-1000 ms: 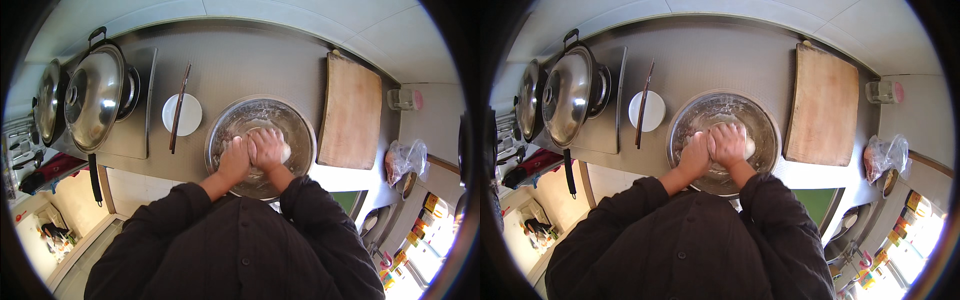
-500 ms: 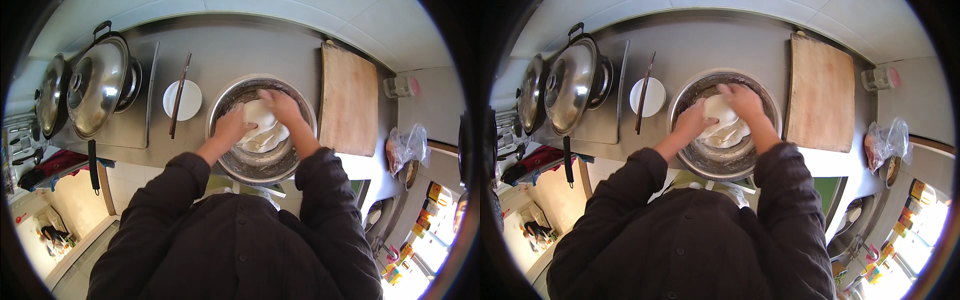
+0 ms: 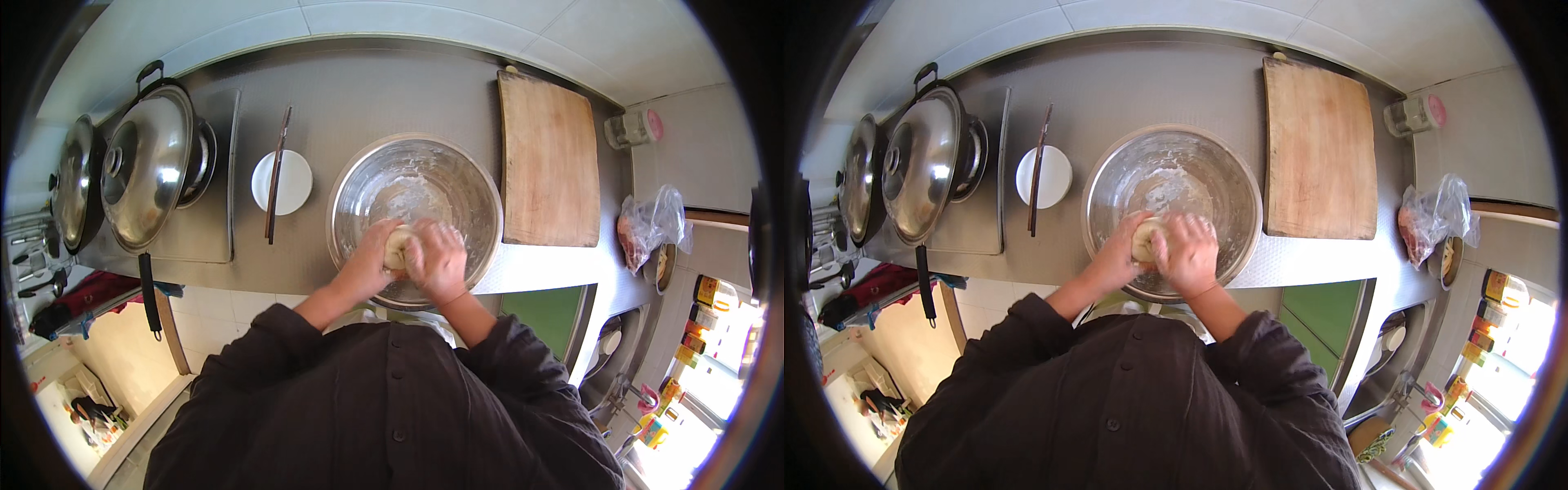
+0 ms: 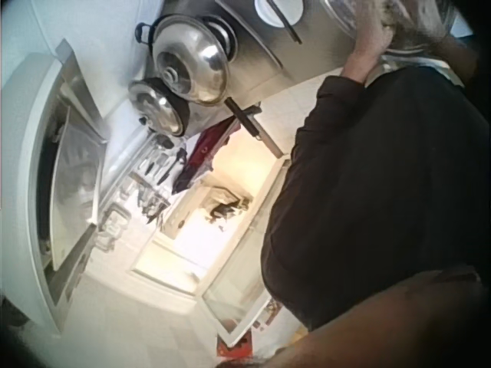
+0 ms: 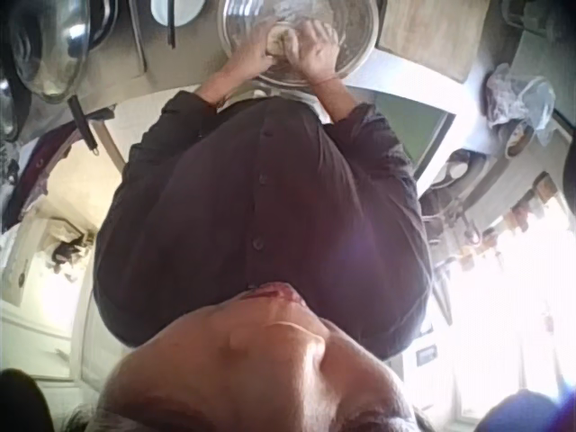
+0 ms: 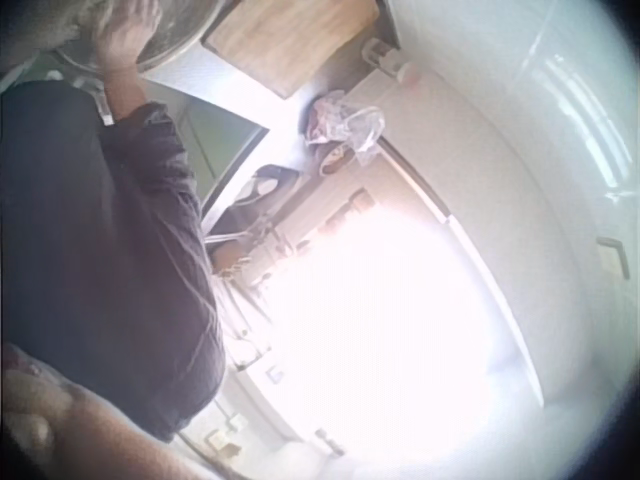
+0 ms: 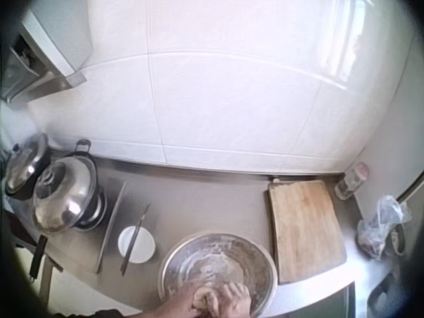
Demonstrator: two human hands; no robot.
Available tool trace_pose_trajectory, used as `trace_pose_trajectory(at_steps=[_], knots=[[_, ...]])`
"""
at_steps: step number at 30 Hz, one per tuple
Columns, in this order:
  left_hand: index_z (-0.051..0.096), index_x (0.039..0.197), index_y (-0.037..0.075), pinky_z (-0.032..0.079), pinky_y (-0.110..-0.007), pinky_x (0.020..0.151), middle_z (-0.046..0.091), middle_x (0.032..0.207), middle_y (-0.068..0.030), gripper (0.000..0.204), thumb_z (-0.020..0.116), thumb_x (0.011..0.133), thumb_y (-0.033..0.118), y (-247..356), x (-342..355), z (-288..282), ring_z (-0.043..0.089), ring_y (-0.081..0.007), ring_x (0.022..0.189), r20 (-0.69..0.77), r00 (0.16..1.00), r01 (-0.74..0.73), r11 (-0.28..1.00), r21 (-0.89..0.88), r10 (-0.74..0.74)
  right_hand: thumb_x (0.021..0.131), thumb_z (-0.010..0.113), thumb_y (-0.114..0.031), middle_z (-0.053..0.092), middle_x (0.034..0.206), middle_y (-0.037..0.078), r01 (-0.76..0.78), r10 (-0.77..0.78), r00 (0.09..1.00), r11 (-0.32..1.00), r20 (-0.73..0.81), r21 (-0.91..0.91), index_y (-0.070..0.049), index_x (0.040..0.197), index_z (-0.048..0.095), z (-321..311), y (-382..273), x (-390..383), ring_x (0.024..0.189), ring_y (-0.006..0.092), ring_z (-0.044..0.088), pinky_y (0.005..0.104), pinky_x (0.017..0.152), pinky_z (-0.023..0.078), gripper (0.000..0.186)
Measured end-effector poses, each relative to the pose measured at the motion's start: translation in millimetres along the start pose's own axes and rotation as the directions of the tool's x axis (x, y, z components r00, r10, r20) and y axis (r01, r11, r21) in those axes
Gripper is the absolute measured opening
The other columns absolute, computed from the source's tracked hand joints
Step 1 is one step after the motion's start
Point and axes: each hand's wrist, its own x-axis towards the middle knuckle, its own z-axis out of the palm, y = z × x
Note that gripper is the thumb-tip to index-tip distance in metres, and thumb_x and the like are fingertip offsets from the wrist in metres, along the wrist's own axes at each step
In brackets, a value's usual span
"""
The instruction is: The person kneads a ball of dough in a metal bowl using both hands, repeatedly folding and pressing it. The person briefly uses chopsticks to scrape the bowl's interior and then resumes kneading by hand.
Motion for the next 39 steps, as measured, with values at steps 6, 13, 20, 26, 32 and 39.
trace_pose_trajectory(at_steps=[6,13,20,26,32,39], knots=[[0.034,0.128,-0.001,0.042,-0.045,0.090,0.047,0.113,-0.0264,0.056,0.058,0.077,0.005,-22.5,14.7,16.0,0.049,-0.0428,0.103,-0.148,0.987,0.111,0.941,0.319,-0.066,0.080,0.056,-0.027,0.058,0.098,0.012,0.068,-0.065,0.997,0.993,0.032,-0.100,-0.007,0.096,0.058,43.4,24.2,15.6,0.092,0.0309,0.055,0.0473,0.086,0.039,0.026],[0.037,0.117,-0.001,0.048,-0.047,0.079,0.063,0.095,-0.0262,0.076,0.081,0.062,0.026,-34.0,82.7,-18.3,0.059,-0.0449,0.092,-0.016,0.887,0.441,0.835,0.329,-0.462,0.087,0.050,-0.033,0.063,0.073,0.009,-0.054,0.059,0.997,0.993,0.041,-0.108,-0.012,0.072,0.059,75.9,53.4,97.3,0.069,0.0288,0.063,0.0435,0.063,0.049,0.027],[0.039,0.120,0.001,0.047,-0.043,0.085,0.061,0.104,-0.0253,0.079,0.083,0.059,0.024,-24.2,84.1,-27.4,0.058,-0.0410,0.099,-0.002,0.919,0.385,0.895,0.227,-0.395,0.094,0.040,-0.040,0.064,0.080,0.019,-0.108,0.112,0.983,0.994,0.147,-0.034,-0.011,0.086,0.065,60.6,52.1,105.5,0.077,0.0348,0.063,0.0465,0.067,0.049,0.039],[0.036,0.133,0.003,0.031,-0.042,0.105,0.037,0.132,-0.0229,0.095,0.085,0.056,0.030,2.1,8.6,2.1,0.037,-0.0378,0.124,0.091,0.983,0.153,0.986,0.064,-0.158,0.087,0.050,-0.026,0.055,0.083,0.015,0.005,-0.006,0.999,1.000,0.038,0.019,-0.006,0.077,0.058,-6.1,21.6,16.1,0.079,0.0355,0.052,0.0449,0.073,0.038,0.024],[0.037,0.129,0.001,0.038,-0.048,0.093,0.040,0.121,-0.0291,0.067,0.066,0.070,0.013,-12.4,-6.0,33.2,0.041,-0.0458,0.113,-0.128,0.992,0.054,0.900,0.432,0.001,0.081,0.053,-0.030,0.055,0.099,0.012,0.057,-0.061,0.998,0.985,-0.016,-0.160,-0.007,0.098,0.058,30.7,12.1,-6.7,0.089,0.0333,0.052,0.0474,0.081,0.038,0.029],[0.045,0.115,0.003,0.048,-0.050,0.074,0.059,0.095,-0.0248,0.058,0.067,0.073,0.035,-22.7,51.3,3.0,0.060,-0.0434,0.089,-0.044,0.882,0.447,0.804,0.392,-0.469,0.086,0.051,-0.034,0.063,0.082,0.012,0.019,-0.011,0.999,0.979,0.041,-0.202,-0.010,0.084,0.062,67.0,38.7,60.6,0.083,0.0305,0.060,0.0504,0.077,0.043,0.026]])
